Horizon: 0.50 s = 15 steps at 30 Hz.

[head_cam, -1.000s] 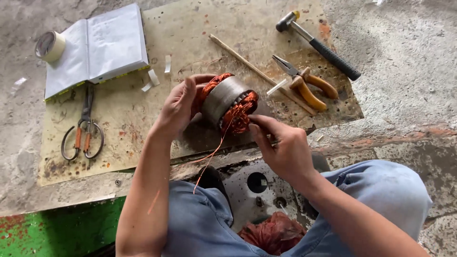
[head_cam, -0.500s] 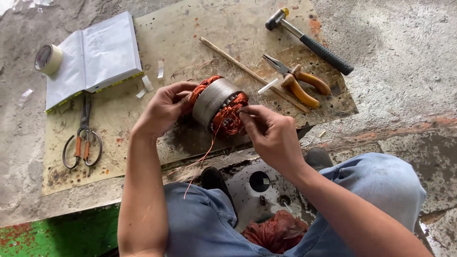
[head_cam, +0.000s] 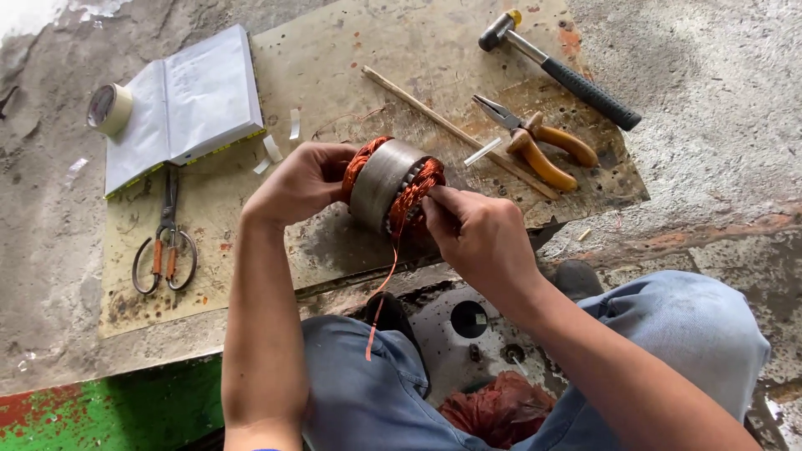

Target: Inserting copper wire coils into the slots of a motor stator using hands and a wooden stick.

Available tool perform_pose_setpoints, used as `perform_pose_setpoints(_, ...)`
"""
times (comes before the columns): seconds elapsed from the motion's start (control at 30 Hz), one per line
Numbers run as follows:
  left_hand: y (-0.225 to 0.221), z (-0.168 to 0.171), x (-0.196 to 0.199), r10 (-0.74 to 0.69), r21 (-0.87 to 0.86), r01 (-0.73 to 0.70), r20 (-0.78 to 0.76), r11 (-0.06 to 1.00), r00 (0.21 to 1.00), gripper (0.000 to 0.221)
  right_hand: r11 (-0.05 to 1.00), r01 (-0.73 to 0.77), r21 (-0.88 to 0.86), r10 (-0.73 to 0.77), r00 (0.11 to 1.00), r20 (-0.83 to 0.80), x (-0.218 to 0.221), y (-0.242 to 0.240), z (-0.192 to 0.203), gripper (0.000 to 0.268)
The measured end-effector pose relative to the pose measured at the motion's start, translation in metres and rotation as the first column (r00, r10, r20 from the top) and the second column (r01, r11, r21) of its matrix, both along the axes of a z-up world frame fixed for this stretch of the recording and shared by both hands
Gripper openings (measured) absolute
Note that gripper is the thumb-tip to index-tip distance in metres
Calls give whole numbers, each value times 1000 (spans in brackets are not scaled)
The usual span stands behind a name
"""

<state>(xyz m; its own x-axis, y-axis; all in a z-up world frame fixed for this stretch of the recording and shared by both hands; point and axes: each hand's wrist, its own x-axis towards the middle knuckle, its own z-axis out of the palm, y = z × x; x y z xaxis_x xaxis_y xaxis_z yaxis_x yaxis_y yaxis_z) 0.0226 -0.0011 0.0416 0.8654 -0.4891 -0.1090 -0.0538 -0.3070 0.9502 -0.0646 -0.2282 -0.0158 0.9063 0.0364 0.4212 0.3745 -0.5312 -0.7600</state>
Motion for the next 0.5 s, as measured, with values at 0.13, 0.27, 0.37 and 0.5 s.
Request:
perform_pose_setpoints(0.13, -6, 0, 7, -49, 21, 48, 38, 999, 998, 31, 985, 38, -169, -25, 997, 78, 2, 0, -14, 13)
perform_pose_setpoints(0.27, 0, -13, 8, -14, 14, 13, 56, 1000, 998, 34, 963, -39, -267, 57, 996, 61, 1, -26, 11, 18)
perform_pose_setpoints(0.37, 3, -24, 6, 1, -15, 0, 60, 1000, 998, 31, 939, -167, -301, 241, 943, 227, 1, -45, 23, 12)
perform_pose_setpoints(0.5, 3, -22, 6, -15, -41, 16, 19, 999, 1000, 34, 752, -304, -585, 501, 840, 209, 12, -45, 22, 10)
